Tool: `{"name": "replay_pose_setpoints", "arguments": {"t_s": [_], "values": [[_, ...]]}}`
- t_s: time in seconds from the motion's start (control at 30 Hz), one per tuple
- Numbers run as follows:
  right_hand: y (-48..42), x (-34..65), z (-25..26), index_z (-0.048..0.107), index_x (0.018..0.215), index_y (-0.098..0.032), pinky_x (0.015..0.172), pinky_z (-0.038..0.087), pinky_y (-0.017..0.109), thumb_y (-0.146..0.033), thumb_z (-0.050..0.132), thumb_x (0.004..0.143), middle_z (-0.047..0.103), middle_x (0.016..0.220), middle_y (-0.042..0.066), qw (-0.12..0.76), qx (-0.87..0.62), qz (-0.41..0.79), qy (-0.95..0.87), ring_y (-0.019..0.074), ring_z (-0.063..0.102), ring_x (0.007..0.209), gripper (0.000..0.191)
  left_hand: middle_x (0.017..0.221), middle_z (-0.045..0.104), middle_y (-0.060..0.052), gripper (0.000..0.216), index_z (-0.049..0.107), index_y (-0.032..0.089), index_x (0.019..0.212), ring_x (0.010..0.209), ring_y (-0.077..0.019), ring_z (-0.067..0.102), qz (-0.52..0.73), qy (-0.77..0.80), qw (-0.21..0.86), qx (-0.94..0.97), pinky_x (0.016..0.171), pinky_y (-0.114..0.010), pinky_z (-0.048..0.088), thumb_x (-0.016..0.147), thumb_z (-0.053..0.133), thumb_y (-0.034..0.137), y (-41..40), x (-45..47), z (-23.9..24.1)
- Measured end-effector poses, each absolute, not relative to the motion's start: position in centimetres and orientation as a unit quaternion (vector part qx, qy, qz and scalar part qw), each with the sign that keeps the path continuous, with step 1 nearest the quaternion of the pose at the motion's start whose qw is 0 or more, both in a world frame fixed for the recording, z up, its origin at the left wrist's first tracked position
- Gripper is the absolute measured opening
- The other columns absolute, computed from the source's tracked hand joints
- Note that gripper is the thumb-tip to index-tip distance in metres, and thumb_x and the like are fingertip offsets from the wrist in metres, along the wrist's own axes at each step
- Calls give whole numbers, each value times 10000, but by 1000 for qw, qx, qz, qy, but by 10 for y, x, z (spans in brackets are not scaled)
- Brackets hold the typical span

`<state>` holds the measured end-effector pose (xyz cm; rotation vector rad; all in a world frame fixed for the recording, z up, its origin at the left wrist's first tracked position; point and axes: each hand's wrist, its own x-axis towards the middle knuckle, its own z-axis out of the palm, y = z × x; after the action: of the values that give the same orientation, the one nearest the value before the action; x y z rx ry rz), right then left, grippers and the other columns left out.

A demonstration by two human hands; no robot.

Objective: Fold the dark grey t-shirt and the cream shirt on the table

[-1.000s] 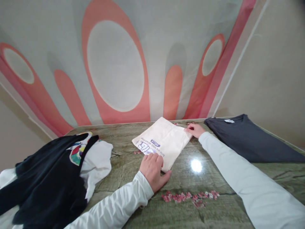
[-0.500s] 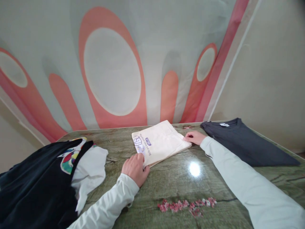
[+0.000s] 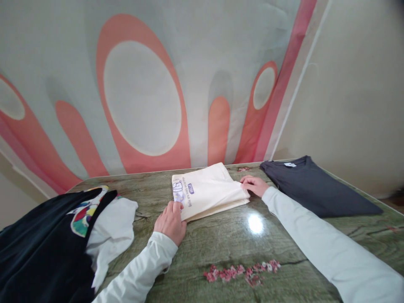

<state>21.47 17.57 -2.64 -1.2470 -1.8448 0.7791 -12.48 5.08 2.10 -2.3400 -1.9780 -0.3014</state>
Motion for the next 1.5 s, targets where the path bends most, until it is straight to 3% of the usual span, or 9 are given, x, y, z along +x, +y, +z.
{"name": "replay_pose_setpoints", "arguments": {"t_s": [0.37,0.5,0.63,0.73,0.9,1.23,1.5], "values": [[164,213,-27,495,526,-175,783,380,329,-231,554,637,546,871,48,360,-464,255,-768,172,523,812,138,868,472,-42,110,473,193,812,820,-184,511,-71,-573,31,-816,746,-290,403,706,477,165,56,-144,26],[156,211,-25,508,634,-178,802,384,342,-218,585,620,557,865,40,377,-457,241,-769,178,519,835,88,841,495,-34,81,497,196,827,717,-168,529,-50,-584,58,-808,639,-269,411,763,451,213,53,-152,26],[140,210,-23,535,773,-181,720,432,321,-226,533,689,561,769,21,401,-479,252,-739,158,534,734,95,894,520,-44,153,526,207,894,812,-175,533,-59,-556,88,-824,722,-271,411,757,465,177,53,-155,21],[121,209,-18,571,833,-182,667,448,303,-246,514,735,551,817,40,410,-476,217,-747,150,530,708,130,896,528,-45,181,547,217,906,823,-176,529,-61,-539,94,-835,744,-277,409,769,442,162,56,-157,18],[86,201,-4,609,897,-204,716,446,315,-265,555,748,531,910,65,356,-397,153,-832,165,526,779,170,880,527,-38,195,566,222,883,798,-164,534,-73,-545,66,-832,716,-261,420,770,423,151,59,-161,13],[73,185,1,557,748,-182,712,394,311,-239,438,849,548,800,61,245,-364,19,-898,167,499,767,167,941,501,-38,207,536,214,914,833,-165,541,-99,-582,41,-806,732,-271,441,771,398,158,68,-171,12],[64,180,7,542,847,-194,699,406,295,-212,478,811,534,846,57,277,-366,71,-886,160,502,763,76,942,481,-51,241,460,191,994,834,-179,538,-173,-612,9,-772,745,-297,444,755,446,221,68,-171,11]]}}
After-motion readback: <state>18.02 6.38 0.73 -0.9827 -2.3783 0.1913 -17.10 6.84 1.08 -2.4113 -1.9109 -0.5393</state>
